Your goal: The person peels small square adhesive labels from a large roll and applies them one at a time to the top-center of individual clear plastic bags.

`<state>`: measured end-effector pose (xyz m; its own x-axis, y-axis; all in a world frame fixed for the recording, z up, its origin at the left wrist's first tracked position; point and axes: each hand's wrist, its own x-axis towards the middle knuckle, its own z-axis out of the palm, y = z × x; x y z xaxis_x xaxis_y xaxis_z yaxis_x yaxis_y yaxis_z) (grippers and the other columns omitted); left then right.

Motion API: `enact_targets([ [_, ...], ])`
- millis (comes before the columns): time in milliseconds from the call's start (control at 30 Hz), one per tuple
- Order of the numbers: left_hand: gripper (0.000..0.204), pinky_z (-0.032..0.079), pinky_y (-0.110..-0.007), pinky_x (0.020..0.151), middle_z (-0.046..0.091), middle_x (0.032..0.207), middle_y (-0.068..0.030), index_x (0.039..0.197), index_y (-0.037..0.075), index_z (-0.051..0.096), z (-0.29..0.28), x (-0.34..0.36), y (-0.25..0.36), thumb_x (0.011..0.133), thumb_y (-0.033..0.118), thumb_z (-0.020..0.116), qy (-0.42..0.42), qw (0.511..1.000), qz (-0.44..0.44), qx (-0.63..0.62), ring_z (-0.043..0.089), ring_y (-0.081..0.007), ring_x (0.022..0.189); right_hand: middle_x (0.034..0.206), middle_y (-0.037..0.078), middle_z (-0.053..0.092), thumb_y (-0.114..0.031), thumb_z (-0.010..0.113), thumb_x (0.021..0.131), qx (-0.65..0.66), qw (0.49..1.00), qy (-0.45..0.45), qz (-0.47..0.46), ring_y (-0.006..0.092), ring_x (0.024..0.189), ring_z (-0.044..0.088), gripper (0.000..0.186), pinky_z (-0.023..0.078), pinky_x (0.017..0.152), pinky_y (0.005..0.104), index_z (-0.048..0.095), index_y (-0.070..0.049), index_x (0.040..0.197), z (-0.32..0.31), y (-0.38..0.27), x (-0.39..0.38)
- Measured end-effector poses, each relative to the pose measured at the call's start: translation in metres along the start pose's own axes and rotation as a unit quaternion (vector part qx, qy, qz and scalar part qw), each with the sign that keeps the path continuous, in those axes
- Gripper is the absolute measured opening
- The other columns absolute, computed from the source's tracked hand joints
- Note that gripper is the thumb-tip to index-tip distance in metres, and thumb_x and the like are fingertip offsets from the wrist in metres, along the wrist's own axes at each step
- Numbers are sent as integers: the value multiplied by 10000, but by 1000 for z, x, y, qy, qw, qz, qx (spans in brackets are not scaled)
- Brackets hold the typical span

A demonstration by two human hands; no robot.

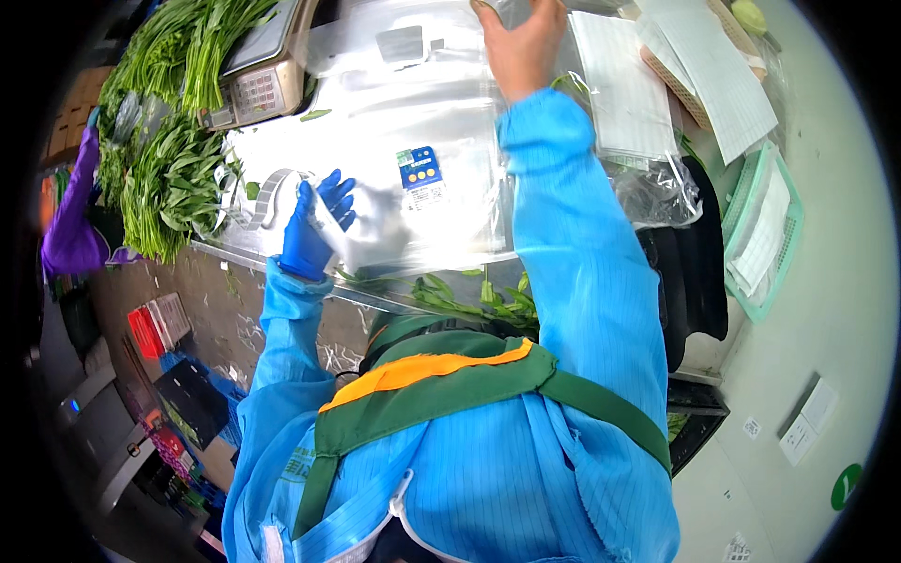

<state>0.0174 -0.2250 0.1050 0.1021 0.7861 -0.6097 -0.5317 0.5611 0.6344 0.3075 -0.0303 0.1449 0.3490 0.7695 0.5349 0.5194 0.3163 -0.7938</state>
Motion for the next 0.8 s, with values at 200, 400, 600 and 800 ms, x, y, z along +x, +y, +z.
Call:
enact_targets([
  [200, 617, 336, -434, 1063, 438, 1398, -147, 1405, 37, 376, 30, 9, -31, 989, 491, 330, -51, 989, 4, -138, 467, -283, 1217, 976, 68, 636, -231, 704, 819, 230, 794, -546, 139, 166, 914, 594, 293, 480, 799, 314, 616, -63, 1042, -23, -57, -150],
  [400, 533, 461, -345, 941, 563, 1220, -151, 1365, 4, 430, 42, 3, -31, 995, 388, 411, -25, 999, 7, -27, 558, -224, 1083, 868, 92, 652, -67, 690, 801, 253, 803, -510, 177, 194, 792, 621, 293, 498, 728, 325, 618, -50, 1084, -36, -68, -191],
  [600, 427, 448, -339, 955, 569, 1227, -113, 1340, 19, 472, 29, 3, -37, 986, 258, 472, -44, 998, -3, 39, 546, -185, 1103, 884, 81, 674, -25, 648, 815, 243, 831, -499, 32, 177, 823, 631, 141, 502, 753, 320, 668, -23, 955, -49, -61, -197],
  [800, 396, 493, -248, 777, 602, 1158, -64, 1319, 39, 507, -8, 11, -12, 966, 217, 522, 27, 999, 20, -17, 562, -109, 843, 977, 87, 655, -32, 618, 857, 366, 717, -532, 264, 169, 933, 610, 86, 500, 882, 317, 642, 12, 927, -58, -28, -162],
])
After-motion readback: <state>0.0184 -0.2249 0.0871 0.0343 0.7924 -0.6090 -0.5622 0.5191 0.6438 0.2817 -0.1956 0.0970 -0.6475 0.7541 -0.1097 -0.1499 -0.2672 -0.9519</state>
